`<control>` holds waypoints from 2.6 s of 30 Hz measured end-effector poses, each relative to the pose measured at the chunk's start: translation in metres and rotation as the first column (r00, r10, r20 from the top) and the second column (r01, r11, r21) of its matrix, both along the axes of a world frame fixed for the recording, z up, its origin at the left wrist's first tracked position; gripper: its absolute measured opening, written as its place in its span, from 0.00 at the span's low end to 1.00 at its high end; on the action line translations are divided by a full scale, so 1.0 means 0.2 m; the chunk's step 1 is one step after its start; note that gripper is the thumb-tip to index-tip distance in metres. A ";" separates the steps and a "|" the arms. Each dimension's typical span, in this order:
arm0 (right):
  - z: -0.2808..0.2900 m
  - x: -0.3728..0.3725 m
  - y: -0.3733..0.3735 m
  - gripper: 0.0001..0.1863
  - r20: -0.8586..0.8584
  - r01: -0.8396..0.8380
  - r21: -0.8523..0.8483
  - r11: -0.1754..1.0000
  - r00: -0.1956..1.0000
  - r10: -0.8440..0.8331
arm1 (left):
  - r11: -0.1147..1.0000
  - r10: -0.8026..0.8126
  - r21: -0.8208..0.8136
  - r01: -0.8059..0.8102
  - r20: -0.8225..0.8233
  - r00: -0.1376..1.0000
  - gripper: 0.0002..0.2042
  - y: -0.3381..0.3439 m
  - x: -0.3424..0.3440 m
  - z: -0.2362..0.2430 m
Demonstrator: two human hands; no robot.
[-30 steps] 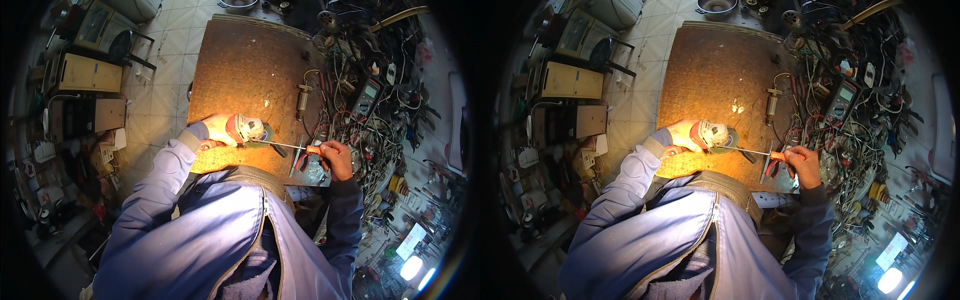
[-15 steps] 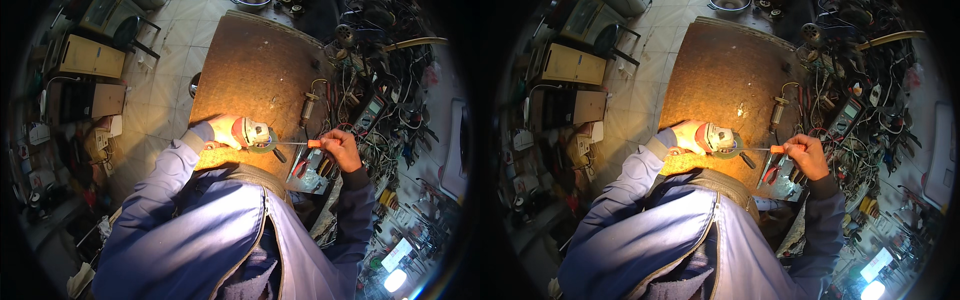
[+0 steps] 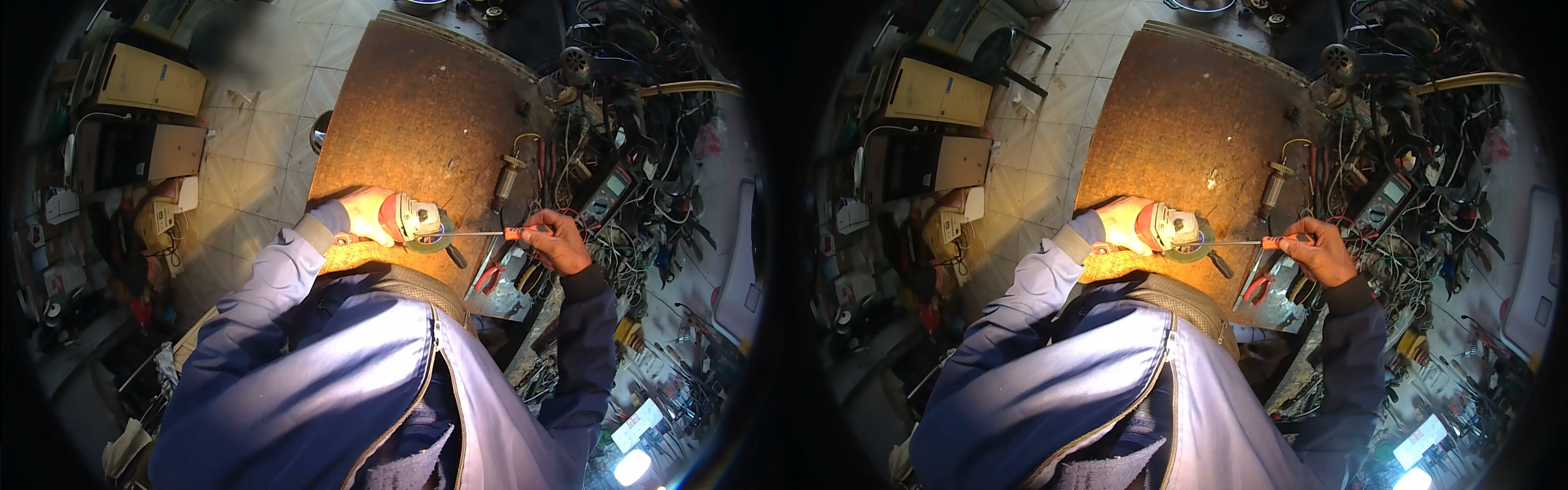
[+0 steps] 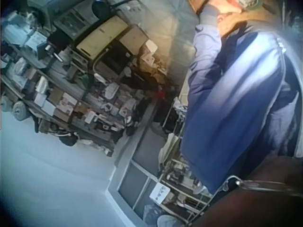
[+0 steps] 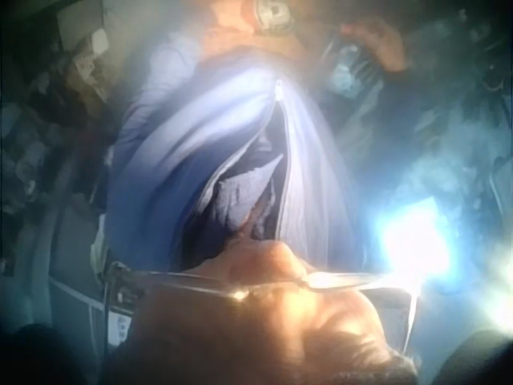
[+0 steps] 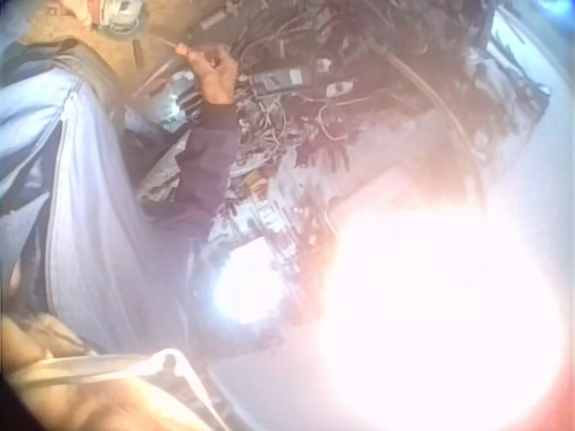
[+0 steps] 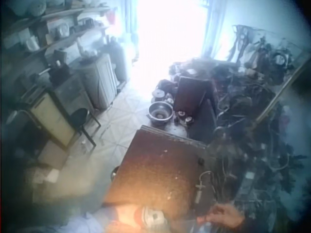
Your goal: The person uses a screwdriver to loosen and remove screws from a small white motor housing on a cluttered workbench. They then separate the housing into two halves and set the pieces aside.
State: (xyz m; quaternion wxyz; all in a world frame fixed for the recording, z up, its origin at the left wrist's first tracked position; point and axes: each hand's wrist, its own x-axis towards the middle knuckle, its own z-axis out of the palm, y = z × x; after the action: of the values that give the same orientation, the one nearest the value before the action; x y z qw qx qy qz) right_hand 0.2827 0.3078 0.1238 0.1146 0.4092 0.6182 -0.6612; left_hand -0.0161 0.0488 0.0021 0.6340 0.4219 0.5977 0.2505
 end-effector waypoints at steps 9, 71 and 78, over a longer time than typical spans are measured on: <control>0.07 -0.03 0.02 0.14 -0.085 -0.350 0.360 0.865 0.911 0.404 | 0.997 -0.043 0.057 0.052 -0.154 0.987 0.32 -0.03 0.00 -0.04; -0.04 -0.22 0.11 0.17 0.320 -0.273 -0.542 0.795 0.808 0.495 | 0.994 -0.069 0.052 0.096 -0.385 0.920 0.31 0.03 -0.03 0.06; -0.06 -0.11 -0.04 0.18 0.196 -0.441 0.896 0.057 0.508 0.839 | 0.992 -0.035 0.096 0.082 -0.418 0.908 0.31 0.01 -0.04 0.03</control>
State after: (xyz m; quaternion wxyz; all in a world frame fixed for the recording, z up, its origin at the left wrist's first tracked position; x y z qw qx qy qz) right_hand 0.2611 0.2998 0.1112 0.0525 -0.0651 0.9813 -0.1735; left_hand -0.0243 0.0512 0.0086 0.4752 0.5178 0.6910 0.1690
